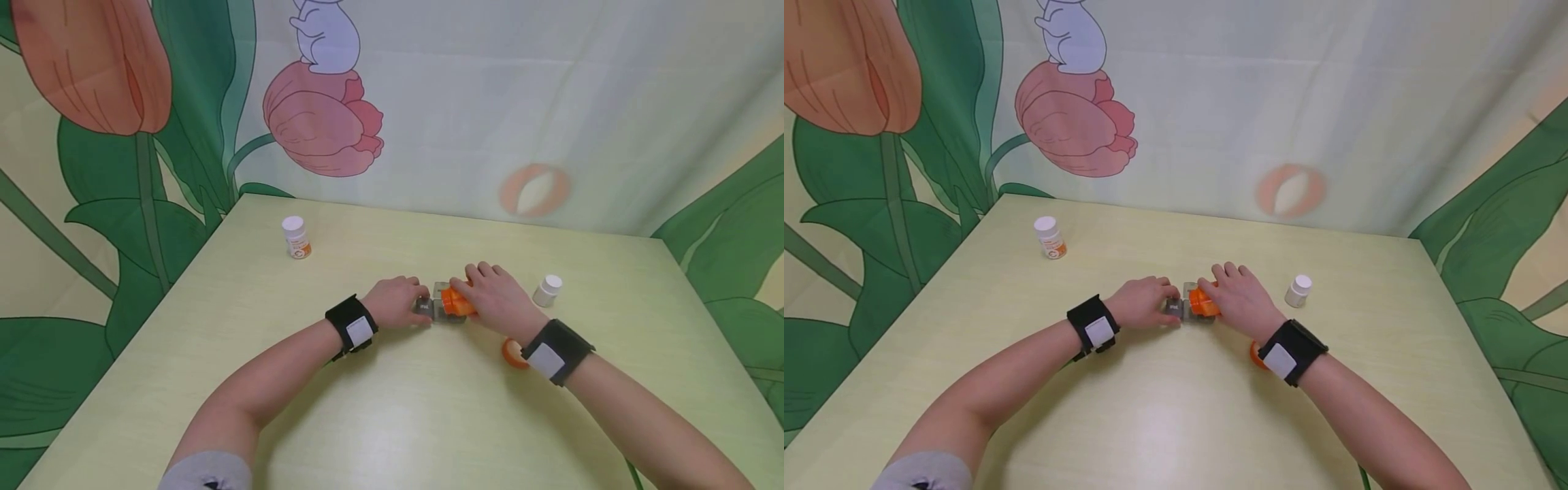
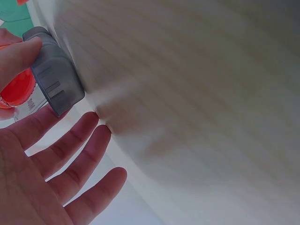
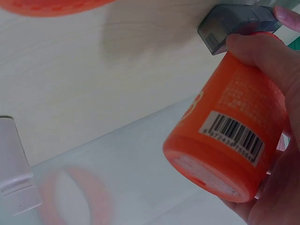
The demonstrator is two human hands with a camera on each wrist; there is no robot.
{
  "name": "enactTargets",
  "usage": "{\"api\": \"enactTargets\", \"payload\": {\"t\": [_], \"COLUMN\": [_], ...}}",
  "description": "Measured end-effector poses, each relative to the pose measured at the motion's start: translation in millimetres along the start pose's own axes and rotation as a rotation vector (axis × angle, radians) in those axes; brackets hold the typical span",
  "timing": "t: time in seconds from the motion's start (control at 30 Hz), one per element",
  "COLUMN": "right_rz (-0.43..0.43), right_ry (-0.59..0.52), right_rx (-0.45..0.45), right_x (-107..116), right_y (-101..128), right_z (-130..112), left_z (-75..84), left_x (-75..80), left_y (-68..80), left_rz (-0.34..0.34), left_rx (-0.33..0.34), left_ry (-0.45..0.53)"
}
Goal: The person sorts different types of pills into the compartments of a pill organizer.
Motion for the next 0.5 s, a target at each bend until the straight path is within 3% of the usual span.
{"api": "enactTargets", "payload": {"t": [0.5], "right_rz": [0.014], "right_ry": [0.117], "right_rx": [0.038], "right_x": [4.6], "right_y": [-5.6], "right_z": [-6.0], "left_z": [1.6], "left_x": [2.3], "left_y": [2.0], "left_rz": [-0.018], "left_rx": [0.001], "left_ry": [0.003]}}
Point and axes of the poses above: each hand's wrist, its own y-axis away from the middle knuckle, its own x-axis out of the back of the hand, z = x × y, the point moved 7 cm from there along -y, towards the middle knuckle, and after that the axes turned 5 degrees about x, right-handed, at the moved point
